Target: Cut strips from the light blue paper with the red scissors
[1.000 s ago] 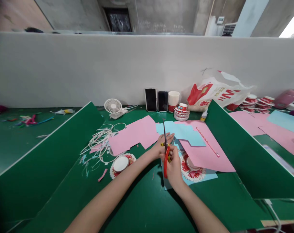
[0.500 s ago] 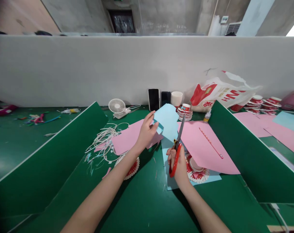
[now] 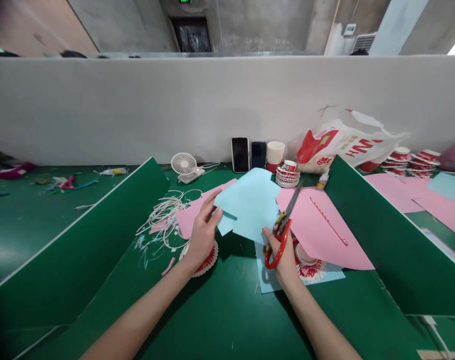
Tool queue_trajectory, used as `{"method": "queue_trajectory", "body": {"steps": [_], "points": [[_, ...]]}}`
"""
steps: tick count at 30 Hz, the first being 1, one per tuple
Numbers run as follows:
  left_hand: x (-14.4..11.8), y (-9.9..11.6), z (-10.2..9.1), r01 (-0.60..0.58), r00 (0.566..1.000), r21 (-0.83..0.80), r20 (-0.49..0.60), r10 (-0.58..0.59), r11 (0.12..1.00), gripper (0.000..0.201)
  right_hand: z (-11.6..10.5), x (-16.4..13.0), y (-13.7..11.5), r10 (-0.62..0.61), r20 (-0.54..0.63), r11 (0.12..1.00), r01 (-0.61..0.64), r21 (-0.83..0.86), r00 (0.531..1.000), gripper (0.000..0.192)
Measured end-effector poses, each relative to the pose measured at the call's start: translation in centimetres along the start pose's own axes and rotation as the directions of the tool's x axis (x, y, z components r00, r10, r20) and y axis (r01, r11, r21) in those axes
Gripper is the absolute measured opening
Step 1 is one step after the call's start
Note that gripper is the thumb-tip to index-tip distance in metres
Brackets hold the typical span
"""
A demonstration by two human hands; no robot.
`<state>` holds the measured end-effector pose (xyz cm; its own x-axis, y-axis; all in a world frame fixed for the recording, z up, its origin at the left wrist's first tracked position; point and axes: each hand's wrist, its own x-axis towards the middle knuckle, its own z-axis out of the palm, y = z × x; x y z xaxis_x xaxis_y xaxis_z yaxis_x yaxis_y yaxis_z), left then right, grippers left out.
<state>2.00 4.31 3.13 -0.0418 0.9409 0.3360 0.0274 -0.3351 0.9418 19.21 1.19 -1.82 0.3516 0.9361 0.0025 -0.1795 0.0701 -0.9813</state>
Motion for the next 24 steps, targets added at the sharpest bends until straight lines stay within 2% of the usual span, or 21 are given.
{"method": "queue_trajectory", "body": {"steps": [3, 5, 7, 10, 12, 13, 14, 17, 20, 24], "points": [[-1.1, -0.6, 0.4, 0.125, 0.992, -0.161, 0.036, -0.121, 0.979, 0.040, -0.2, 0.2, -0.2, 0.007, -0.058, 1.000, -0.005, 0.029, 0.998, 0.036], [-1.6, -1.3, 0.7, 0.289, 0.957, -0.353, 0.132, -0.258, 0.890, 0.051, -0.3, 0.4, 0.0, -0.033, -0.082, 0.999, 0.031, -0.037, 0.996, 0.035], [-1.9, -2.1, 0.9, 0.419, 0.907, -0.477, 0.251, -0.338, 0.773, 0.055, -0.5, 0.5, 0.3, -0.117, -0.077, 0.980, 0.102, -0.173, 0.990, 0.033], [-2.3, -3.0, 0.9, 0.569, 0.820, -0.472, 0.384, -0.424, 0.674, 0.046, -0.5, 0.4, 0.5, -0.230, 0.042, 0.906, 0.230, -0.355, 0.972, 0.028], [-2.6, -3.5, 0.9, 0.642, 0.763, -0.401, 0.415, -0.495, 0.654, 0.039, -0.3, 0.2, 0.4, -0.238, 0.138, 0.880, 0.274, -0.388, 0.961, 0.027], [-2.8, -3.7, 0.9, 0.653, 0.754, -0.375, 0.407, -0.515, 0.658, 0.036, -0.2, 0.1, 0.3, -0.227, 0.167, 0.882, 0.275, -0.383, 0.960, 0.027], [-2.9, -3.9, 0.9, 0.646, 0.760, -0.364, 0.387, -0.522, 0.671, 0.034, -0.1, 0.0, 0.3, -0.212, 0.177, 0.892, 0.264, -0.367, 0.961, 0.027], [-2.9, -4.0, 0.9, 0.558, 0.830, -0.396, 0.257, -0.496, 0.729, 0.034, 0.1, -0.1, 0.0, -0.159, 0.147, 0.943, 0.194, -0.269, 0.976, 0.026], [-2.5, -3.7, 0.9, 0.480, 0.869, -0.449, 0.131, -0.476, 0.753, 0.041, 0.1, 0.1, -0.4, -0.054, 0.124, 0.989, 0.070, -0.131, 0.991, 0.026], [-1.7, -3.0, 0.6, 0.402, 0.899, -0.512, 0.064, -0.433, 0.759, 0.047, 0.0, 0.1, -0.9, 0.075, 0.210, 0.997, -0.065, -0.052, 0.975, 0.026]]}}
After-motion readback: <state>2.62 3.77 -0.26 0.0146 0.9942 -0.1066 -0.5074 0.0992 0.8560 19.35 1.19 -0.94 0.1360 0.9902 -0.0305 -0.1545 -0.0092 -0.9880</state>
